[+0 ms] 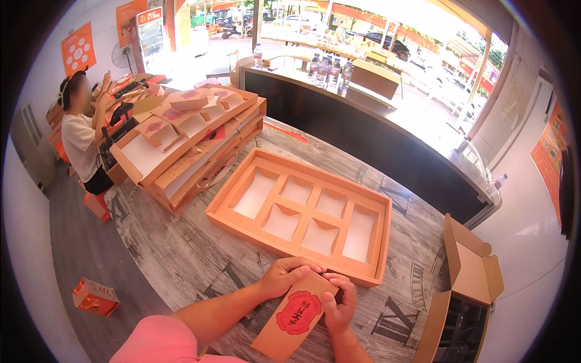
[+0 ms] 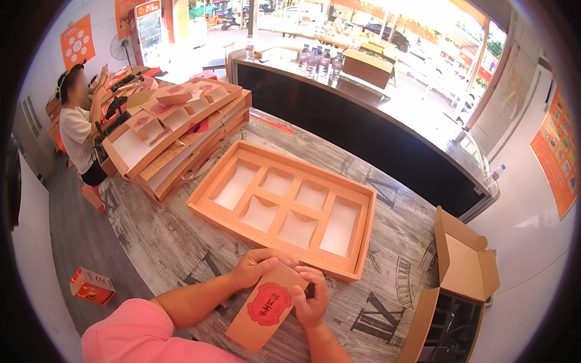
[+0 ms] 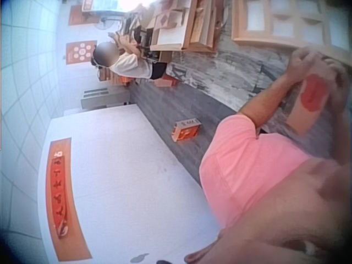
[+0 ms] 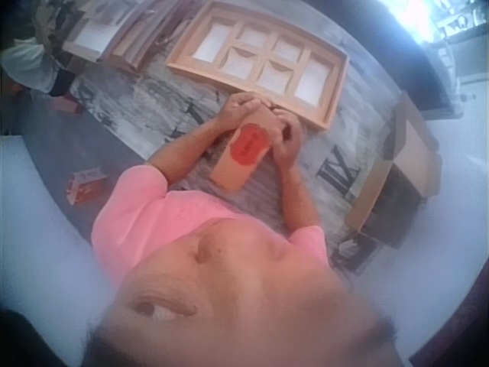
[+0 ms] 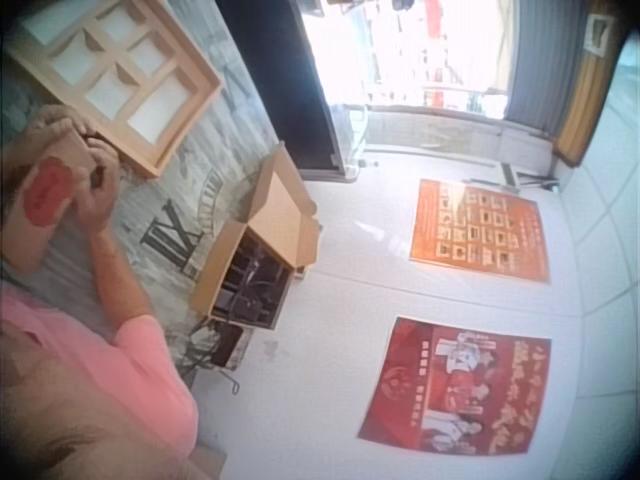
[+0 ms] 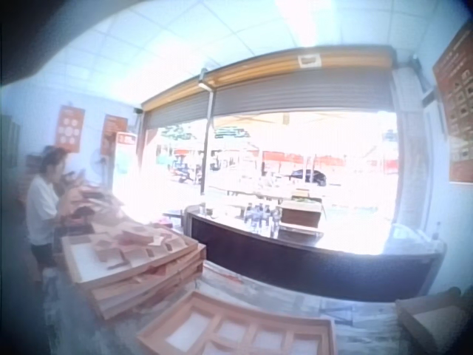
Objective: The person assembles a large white box by folding its cardboard flaps and then places a wooden insert with internal dividers into the box.
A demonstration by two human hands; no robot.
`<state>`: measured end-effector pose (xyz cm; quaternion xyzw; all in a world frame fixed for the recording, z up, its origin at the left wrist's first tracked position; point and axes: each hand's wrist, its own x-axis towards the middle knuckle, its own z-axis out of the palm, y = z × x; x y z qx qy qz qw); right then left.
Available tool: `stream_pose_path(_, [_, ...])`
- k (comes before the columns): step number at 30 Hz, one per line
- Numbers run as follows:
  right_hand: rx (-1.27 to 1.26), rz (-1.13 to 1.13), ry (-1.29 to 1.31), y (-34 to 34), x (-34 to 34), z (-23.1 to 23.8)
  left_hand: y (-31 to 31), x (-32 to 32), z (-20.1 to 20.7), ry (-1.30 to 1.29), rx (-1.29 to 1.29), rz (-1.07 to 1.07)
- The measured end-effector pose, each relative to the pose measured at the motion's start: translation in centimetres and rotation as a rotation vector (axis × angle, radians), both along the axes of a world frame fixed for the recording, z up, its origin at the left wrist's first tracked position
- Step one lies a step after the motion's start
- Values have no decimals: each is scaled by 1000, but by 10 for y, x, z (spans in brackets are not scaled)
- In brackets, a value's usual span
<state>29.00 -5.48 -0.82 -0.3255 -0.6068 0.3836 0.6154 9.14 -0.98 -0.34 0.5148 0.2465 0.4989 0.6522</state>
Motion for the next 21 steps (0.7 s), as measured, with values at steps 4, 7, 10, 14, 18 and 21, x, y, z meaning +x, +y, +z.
stream_pose_path(4, [-42, -10, 2, -2, 1, 5, -3, 2, 3, 29, 15, 31])
stream_pose_path(7, [-74, -8, 17, -2, 1, 5, -5, 4, 1, 19, 34, 55])
stream_pose_path(10, [-125, 2, 64, -1, 2, -1, -3, 4, -6, 56, 62, 77])
stream_pose_path(14, [-211, 17, 140, -2, 1, 0, 0, 3, -8, 118, 69, 70])
stream_pose_path(18, [-387, 3, 249, -3, 0, 1, -1, 1, -8, 155, 68, 61])
stream_pose_path(21, [-487, 14, 331, 3, 5, -7, 1, -4, 1, 173, 312, 30])
